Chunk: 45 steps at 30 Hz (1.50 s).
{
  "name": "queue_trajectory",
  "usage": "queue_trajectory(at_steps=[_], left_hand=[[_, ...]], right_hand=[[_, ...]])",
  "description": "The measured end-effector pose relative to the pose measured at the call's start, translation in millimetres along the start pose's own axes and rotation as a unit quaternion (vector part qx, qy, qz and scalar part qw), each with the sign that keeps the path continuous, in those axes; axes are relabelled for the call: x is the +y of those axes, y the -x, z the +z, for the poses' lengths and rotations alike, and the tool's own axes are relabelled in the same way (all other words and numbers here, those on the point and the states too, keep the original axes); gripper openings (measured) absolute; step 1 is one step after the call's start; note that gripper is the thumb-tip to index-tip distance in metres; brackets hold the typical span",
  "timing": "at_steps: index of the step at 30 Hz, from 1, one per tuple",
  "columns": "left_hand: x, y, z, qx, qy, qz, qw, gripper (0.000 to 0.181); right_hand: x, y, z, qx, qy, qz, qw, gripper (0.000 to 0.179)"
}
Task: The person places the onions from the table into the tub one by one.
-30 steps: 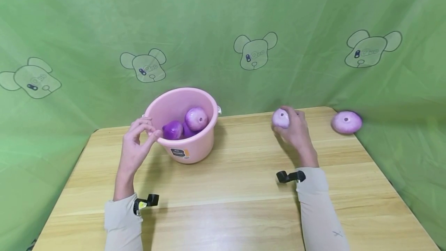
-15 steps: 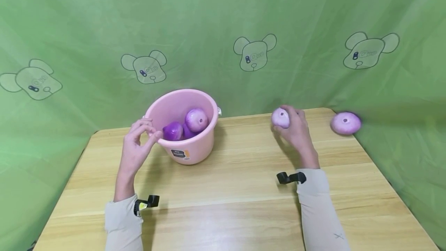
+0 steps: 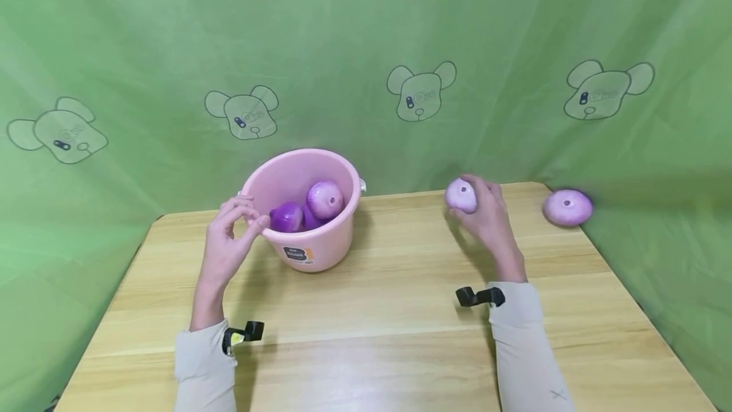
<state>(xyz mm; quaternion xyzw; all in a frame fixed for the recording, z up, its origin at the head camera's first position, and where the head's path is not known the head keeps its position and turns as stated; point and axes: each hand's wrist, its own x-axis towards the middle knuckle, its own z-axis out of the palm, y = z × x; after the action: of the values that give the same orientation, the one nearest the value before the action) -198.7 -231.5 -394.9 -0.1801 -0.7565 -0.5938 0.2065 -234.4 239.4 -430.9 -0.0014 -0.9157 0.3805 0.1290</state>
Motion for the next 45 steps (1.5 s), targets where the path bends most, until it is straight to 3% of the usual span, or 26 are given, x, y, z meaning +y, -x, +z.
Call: queue_trajectory(at_steps=[4, 12, 22, 33, 45], left_hand=[[-4.4, 0.5, -1.8, 0.002, 0.001, -0.001, 1.0000, 0.009], [23.1, 2.1, 2.3, -0.002, 0.006, -0.004, 1.0000, 0.010], [-8.2, -1.2, -2.6, -0.015, 0.028, 0.007, 0.9995, 0.011], [-8.0, 0.3, -7.3, -0.015, 0.028, 0.006, 0.9995, 0.011], [-7.4, -0.3, -4.8, -0.016, 0.027, 0.002, 0.9995, 0.011]], right_hand=[[-2, -0.7, 0, 0.003, 0.001, -0.005, 1.0000, 0.082], [-12, 0.7, -4, 0.009, -0.001, -0.014, 0.9999, 0.081], [-25, 4.7, -9, 0.028, 0.011, -0.035, 0.9989, 0.080], [-45, 10.2, -13, 0.031, 0.005, -0.054, 0.9981, 0.080], [-73, 16.6, -9, 0.058, -0.009, -0.139, 0.9886, 0.078]])
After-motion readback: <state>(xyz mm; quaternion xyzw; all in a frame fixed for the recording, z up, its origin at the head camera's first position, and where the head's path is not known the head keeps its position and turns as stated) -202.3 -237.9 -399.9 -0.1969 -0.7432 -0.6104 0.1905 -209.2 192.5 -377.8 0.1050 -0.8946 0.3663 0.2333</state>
